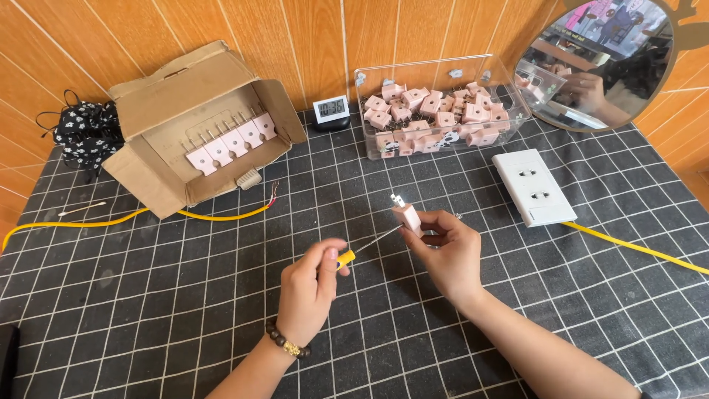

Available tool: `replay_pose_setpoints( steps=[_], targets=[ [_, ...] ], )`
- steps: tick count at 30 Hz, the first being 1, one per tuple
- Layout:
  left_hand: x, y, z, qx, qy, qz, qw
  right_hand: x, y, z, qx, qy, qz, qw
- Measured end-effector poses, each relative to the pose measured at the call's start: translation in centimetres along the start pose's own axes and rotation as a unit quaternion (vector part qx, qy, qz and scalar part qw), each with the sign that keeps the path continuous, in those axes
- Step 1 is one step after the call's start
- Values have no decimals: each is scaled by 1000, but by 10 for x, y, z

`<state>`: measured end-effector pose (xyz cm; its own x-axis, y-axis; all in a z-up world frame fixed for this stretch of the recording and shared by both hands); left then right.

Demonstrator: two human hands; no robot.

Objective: Assembling and disassembling small electrical plug components using a precision screwdriver on a workbench.

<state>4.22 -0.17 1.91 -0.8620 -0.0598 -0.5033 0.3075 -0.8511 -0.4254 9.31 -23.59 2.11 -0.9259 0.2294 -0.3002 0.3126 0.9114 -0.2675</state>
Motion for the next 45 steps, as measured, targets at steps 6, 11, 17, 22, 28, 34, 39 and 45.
replay_pose_setpoints(
  steps=[6, 11, 17, 22, 28, 34, 39, 45],
  targets=[
    [-3, -6, 20, -1, 123, 43, 991, -1, -1, -2, 1, -10, 2, 1000],
    [-5, -3, 8, -22, 86, 53, 995, -4, -3, -4, -27, 7, 16, 999],
    [-2, 11, -20, -176, 48, -20, 983, 2, 3, -2, -93, 42, -23, 994],
    [-1, 12, -3, -168, 56, -11, 984, 16, 17, -8, -119, 45, -144, 981],
    [1, -2, 48, 9, 149, -12, 989, 32, 32, -25, -243, -20, -336, 910],
    [-56, -71, 46, -107, 84, -28, 990, 30, 28, -38, -64, -71, -264, 960],
    [-131, -129, -2, -365, 76, -49, 927, 36, 32, -31, -68, -114, -297, 946],
    [-182, -141, -90, -705, 73, -197, 677, 41, 31, -25, -52, -211, -319, 923]
  ],
)
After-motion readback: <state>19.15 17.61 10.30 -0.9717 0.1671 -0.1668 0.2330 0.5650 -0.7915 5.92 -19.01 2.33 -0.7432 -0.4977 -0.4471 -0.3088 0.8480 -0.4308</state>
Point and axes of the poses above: each hand's wrist, its own x-axis away from the middle knuckle, its own y-axis out of the palm, z = x × y, the point moved 5 cm from there along -x, towards the middle knuckle, and after that the axes turned 7 degrees about z, right-handed, at the moved point
